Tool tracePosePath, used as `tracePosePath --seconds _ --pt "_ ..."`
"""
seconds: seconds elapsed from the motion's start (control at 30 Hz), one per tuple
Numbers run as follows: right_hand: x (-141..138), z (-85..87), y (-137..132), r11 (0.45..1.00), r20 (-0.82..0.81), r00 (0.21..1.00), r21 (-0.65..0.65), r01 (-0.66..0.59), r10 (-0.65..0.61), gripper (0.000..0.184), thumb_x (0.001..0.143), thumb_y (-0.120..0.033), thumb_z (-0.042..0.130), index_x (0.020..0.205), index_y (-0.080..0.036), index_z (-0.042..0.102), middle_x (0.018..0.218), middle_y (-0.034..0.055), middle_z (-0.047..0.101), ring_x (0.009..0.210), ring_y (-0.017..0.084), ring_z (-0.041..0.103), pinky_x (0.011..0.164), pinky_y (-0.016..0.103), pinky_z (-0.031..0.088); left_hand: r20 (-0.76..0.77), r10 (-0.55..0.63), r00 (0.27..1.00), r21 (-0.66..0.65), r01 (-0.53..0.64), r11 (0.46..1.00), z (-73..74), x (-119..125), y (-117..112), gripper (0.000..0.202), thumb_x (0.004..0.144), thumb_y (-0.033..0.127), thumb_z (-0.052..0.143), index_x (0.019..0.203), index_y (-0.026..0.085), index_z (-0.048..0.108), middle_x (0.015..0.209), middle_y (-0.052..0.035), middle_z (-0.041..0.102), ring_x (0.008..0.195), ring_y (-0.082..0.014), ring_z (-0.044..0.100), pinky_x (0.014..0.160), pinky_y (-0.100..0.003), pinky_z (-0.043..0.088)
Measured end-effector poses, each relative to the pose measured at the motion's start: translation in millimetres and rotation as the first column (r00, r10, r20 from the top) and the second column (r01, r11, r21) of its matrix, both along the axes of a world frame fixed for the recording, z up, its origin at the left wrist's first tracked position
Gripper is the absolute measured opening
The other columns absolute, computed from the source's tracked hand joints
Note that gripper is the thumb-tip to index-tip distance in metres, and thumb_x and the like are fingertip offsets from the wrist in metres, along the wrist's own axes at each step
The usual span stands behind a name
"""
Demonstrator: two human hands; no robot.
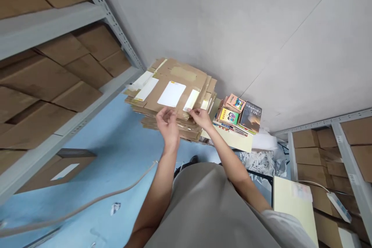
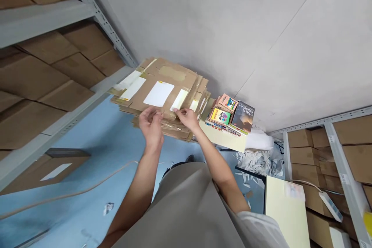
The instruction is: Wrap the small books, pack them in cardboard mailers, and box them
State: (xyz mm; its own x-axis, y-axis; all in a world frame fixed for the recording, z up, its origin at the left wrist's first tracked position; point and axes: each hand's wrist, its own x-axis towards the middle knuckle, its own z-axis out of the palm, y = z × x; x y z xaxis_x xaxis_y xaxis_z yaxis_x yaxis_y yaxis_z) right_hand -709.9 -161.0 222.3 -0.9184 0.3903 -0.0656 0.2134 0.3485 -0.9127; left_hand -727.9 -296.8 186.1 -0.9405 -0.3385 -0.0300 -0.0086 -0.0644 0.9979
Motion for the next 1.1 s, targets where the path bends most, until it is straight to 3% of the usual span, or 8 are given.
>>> tracePosePath --seconds 0.2,0.33,0.5,0.67,0.77,0.9,1.0,1.1 --pt "-7.8 20.3 -11.4 0.994 -0.024 0.999 -0.102 -0.028 0.025 0.064 0.092 -0.087 0.067 0.069 -0.028 0.054 0.057 -0.0053 0.057 0.059 0.015 0.054 0.064 0.030 0.044 0.079 0.028 0.996 0.141 -0.039 0.989 -12.1 6.9 -14.8 0.042 0.099 0.047 0.069 0.134 0.029 0.056 0.142 -0.0144 0.070 0.127 -0.0221 0.076 0.107 -0.041 0.066" --pt "8.8 59.5 -10.0 0.989 -0.162 0.986 -0.139 -0.054 0.031 0.066 0.088 -0.090 0.070 0.077 -0.027 0.055 0.071 -0.0042 0.061 0.068 0.015 0.057 0.071 0.030 0.049 0.049 -0.115 0.992 0.232 0.101 0.967 6.1 9.3 -15.9 0.039 0.102 0.062 0.066 0.122 0.029 0.061 0.123 -0.0107 0.079 0.115 -0.0224 0.080 0.106 -0.046 0.068" --pt "81.0 84.9 13.3 0.984 -0.242 0.968 -0.178 0.027 -0.071 0.059 0.093 -0.080 0.076 0.080 -0.026 0.058 0.071 -0.0047 0.057 0.063 0.014 0.052 0.063 0.028 0.045 0.065 -0.173 0.983 0.464 0.124 0.877 62.9 26.4 12.6 0.036 0.091 0.047 0.086 0.117 0.028 0.071 0.130 -0.0076 0.083 0.129 -0.0250 0.078 0.109 -0.044 0.067" --pt "183.2 54.7 59.9 0.906 -0.130 0.917 -0.256 0.338 -0.378 0.061 0.086 -0.082 0.084 0.077 -0.025 0.061 0.068 -0.0041 0.059 0.059 0.013 0.055 0.058 0.028 0.046 0.062 -0.507 0.860 0.592 0.377 0.712 89.7 70.5 81.0 0.053 0.072 0.043 0.104 0.115 0.023 0.080 0.125 -0.0090 0.086 0.132 -0.0281 0.077 0.115 -0.038 0.062" --pt "261.2 33.3 95.4 0.757 -0.064 0.771 -0.260 0.600 -0.634 0.061 0.083 -0.084 0.083 0.087 -0.024 0.071 0.077 0.0009 0.071 0.060 0.016 0.059 0.059 0.031 0.053 0.051 -0.740 0.670 0.561 0.594 0.577 82.4 106.2 129.7 0.065 0.066 0.049 0.108 0.121 0.023 0.083 0.128 -0.0099 0.087 0.133 -0.0305 0.077 0.116 -0.039 0.061" --pt "392.2 20.1 134.9 0.408 -0.062 0.403 -0.162 0.899 -0.913 0.063 0.083 -0.081 0.081 0.104 -0.021 0.078 0.092 0.0077 0.080 0.066 0.019 0.067 0.061 0.034 0.056 0.122 -0.923 0.365 0.504 0.778 0.375 68.0 163.2 190.4 0.077 0.059 0.062 0.109 0.119 0.021 0.083 0.121 -0.0103 0.088 0.126 -0.0329 0.080 0.115 -0.043 0.062" --pt "494.7 15.2 153.3 0.184 -0.076 0.178 -0.093 0.978 -0.981 0.067 0.086 -0.079 0.078 0.116 -0.019 0.078 0.112 0.0141 0.083 0.074 0.021 0.074 0.061 0.033 0.056 0.168 -0.975 0.144 0.450 0.869 0.206 63.0 216.0 234.5 0.080 0.057 0.068 0.108 0.114 0.019 0.082 0.114 -0.0114 0.088 0.118 -0.0357 0.082 0.110 -0.048 0.064" --pt "588.4 5.3 167.6 0.037 -0.079 0.030 -0.082 0.996 -0.996 0.073 0.087 -0.076 0.078 0.133 -0.019 0.076 0.143 0.0208 0.078 0.082 0.022 0.077 0.063 0.034 0.059 0.167 -0.983 -0.075 0.397 0.918 -0.002 59.8 279.2 278.6 0.078 0.059 0.068 0.107 0.114 0.018 0.082 0.115 -0.0121 0.088 0.117 -0.0367 0.083 0.109 -0.050 0.065"
